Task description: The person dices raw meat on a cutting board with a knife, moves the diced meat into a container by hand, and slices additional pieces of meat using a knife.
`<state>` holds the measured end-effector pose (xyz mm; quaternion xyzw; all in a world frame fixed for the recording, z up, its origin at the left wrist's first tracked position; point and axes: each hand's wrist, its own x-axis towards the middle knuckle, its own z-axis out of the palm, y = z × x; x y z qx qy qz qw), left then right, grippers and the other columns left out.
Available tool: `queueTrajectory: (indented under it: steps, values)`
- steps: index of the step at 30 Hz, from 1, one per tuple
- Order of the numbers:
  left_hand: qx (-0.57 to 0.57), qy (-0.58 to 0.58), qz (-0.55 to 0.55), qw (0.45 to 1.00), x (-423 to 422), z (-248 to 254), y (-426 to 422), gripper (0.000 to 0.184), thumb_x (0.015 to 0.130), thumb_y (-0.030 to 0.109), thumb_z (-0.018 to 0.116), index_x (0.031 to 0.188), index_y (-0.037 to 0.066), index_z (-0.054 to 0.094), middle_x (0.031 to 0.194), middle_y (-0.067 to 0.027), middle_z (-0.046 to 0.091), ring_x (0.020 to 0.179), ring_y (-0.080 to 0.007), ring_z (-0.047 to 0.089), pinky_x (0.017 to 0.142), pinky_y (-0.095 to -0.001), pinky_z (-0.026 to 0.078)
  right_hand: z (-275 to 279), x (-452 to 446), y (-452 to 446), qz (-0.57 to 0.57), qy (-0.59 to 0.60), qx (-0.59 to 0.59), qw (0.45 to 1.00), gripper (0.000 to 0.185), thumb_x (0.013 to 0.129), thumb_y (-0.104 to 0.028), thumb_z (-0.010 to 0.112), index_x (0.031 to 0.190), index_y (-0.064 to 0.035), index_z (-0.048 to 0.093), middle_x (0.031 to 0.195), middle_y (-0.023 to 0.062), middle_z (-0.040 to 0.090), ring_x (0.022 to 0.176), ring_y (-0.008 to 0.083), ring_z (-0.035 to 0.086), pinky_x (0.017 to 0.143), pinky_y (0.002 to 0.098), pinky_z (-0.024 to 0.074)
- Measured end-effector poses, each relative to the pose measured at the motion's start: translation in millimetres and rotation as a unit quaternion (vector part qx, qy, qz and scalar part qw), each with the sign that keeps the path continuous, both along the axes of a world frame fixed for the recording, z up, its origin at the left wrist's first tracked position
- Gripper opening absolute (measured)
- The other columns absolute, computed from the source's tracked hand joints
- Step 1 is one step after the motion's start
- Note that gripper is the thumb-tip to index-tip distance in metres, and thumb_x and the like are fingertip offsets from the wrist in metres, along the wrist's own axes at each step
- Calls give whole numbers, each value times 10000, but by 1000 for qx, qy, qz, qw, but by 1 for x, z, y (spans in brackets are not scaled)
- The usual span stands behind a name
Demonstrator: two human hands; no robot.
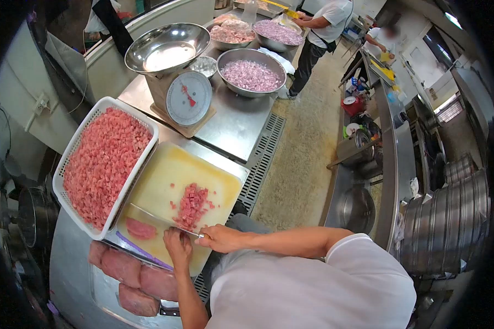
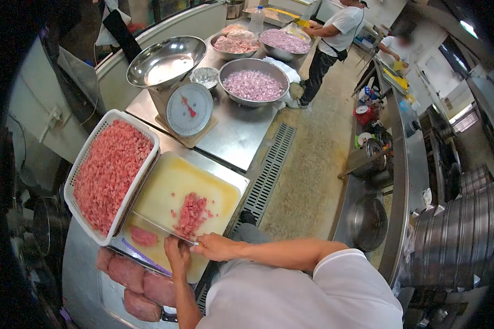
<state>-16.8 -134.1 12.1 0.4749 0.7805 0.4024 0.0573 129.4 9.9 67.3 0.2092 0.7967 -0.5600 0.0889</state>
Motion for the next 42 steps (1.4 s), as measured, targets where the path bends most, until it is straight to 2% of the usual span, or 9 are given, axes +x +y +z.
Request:
queueTrajectory:
  steps: [8,12,18,22,26,30,33,35,42]
  values:
    - [-5,-10,11,1000,4,3,-1,217,765,29,622,977,-11,604,928,-208,591,901,-435,525,825,-512,415,52,1,8,4,-121,-92,988,488,1084,-437,531,1121,36,642,823,229,678,798,398,674,767,495,521]
    - [-36,0,-11,999,4,11,-3,202,826,42,634,1018,-7,598,936,-204,584,923,-421,544,857,-490,433,0,2,3,6,6,-26,1000,481,1068,-429,553,1097,46,624,798,235,670,757,399,672,731,500,519]
    - [57,-121,276,952,15,28,-9,140,955,83,647,1023,-2,560,944,-125,557,964,-317,548,908,-448,447,50,27,29,48,28,45,997,384,1010,-339,610,1069,40,602,785,237,679,762,455,667,728,530,517]
    - [143,41,219,964,18,60,6,178,998,116,629,1097,-13,558,1082,-158,548,1080,-333,527,1016,-456,413,63,45,43,117,56,143,981,257,930,-203,687,1027,13,588,800,211,698,787,449,681,704,532,521]
    - [-24,104,-19,994,22,85,73,467,994,247,625,1374,-9,533,1361,-257,538,1326,-483,449,1147,-631,298,47,50,47,137,99,214,962,216,883,-139,725,1001,-16,593,837,180,705,794,424,695,682,528,541]
    - [-205,130,-26,970,5,46,98,657,1052,393,505,1586,28,388,1656,-272,304,1544,-519,209,1213,-718,169,47,71,61,146,82,264,950,201,886,-180,710,984,-31,618,882,164,705,803,414,697,689,524,554]
    - [-201,151,66,966,-38,-1,86,641,1059,358,498,1588,14,383,1673,-260,304,1554,-498,224,1227,-690,179,56,115,84,130,62,293,945,192,878,-206,707,975,-51,648,882,147,705,794,405,696,675,520,553]
    - [-74,106,90,988,-64,-53,66,627,1063,330,495,1584,-1,384,1663,-248,341,1551,-470,267,1245,-645,189,67,145,98,109,35,317,942,208,871,-215,723,989,-61,651,834,137,700,771,393,699,663,506,550]
    - [-53,82,104,990,-5,-36,85,636,1069,353,510,1567,-27,398,1631,-248,396,1536,-460,310,1264,-592,197,63,146,80,-117,-25,169,978,418,941,-208,755,1273,-23,579,720,135,627,648,267,647,651,387,519]
